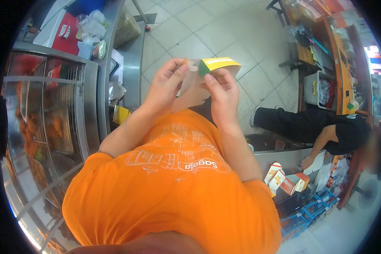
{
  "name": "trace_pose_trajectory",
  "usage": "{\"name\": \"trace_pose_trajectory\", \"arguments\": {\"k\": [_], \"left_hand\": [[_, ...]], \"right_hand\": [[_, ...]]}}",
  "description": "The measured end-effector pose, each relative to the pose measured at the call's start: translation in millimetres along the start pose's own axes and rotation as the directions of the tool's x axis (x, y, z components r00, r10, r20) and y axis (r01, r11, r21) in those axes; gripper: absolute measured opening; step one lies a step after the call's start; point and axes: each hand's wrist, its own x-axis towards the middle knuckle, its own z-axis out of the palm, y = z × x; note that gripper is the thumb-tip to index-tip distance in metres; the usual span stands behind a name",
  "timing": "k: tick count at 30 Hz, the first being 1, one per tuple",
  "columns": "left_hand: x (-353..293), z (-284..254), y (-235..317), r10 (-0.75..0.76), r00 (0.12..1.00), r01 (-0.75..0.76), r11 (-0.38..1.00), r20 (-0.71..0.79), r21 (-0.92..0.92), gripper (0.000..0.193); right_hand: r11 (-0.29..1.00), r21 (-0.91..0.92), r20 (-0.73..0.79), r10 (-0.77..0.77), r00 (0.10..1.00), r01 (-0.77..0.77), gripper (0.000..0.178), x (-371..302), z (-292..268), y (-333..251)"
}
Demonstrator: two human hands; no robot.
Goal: The person folds and assembles small paper food boxes at a counter, then places a piece of fried chicken and a scoop of yellow food into one box. The person also briefly picks up a small blue packet from under the counter.
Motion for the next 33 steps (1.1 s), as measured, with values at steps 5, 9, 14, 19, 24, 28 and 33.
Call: {"name": "trace_pose_trajectory", "arguments": {"k": [5, 9, 14, 19, 24, 28, 33], "left_hand": [[0.6, 6.9, 0.8, 0.093, 0.995, -0.097, 0.982, 0.037, 0.16, 0.021], [5.0, 5.9, 3.5, 0.177, 0.984, -0.18, 0.944, 0.037, 0.278, 0.018], [7.1, 3.6, 13.5, 0.4, 0.89, -0.442, 0.64, 0.219, 0.628, 0.015], [6.1, 10.2, 9.7, 0.331, 0.932, -0.359, 0.777, 0.149, 0.517, 0.012], [0.3, 11.7, -9.5, 0.231, 0.968, -0.239, 0.968, 0.096, 0.078, 0.013], [10.6, -10.4, -10.2, 0.408, 0.902, -0.368, 0.898, -0.142, 0.241, 0.015], [31.0, -38.6, 3.1, 0.71, 0.672, -0.64, 0.7, -0.212, 0.316, 0.032]], "right_hand": [[0.993, -0.114, 0.019, -0.028, 0.999, 0.031, 0.026, 3.6, 0.8, 7.4], [0.989, -0.145, 0.049, -0.014, 0.999, 0.021, 0.027, 4.9, -6.3, 9.1], [0.989, -0.148, 0.021, -0.025, 0.999, 0.027, 0.026, 7.6, -12.9, 8.8], [0.99, -0.137, 0.009, -0.044, 0.999, 0.045, 0.024, 9.5, -6.6, 6.9], [0.959, -0.253, 0.009, -0.126, 0.992, 0.124, 0.027, 4.5, 5.5, 6.8], [0.893, -0.398, 0.357, -0.059, 0.932, 0.209, 0.062, 0.1, 2.8, 5.7], [1.0, -0.011, 0.558, 0.005, 0.83, 0.001, 0.084, -1.9, -4.0, 5.2]]}}
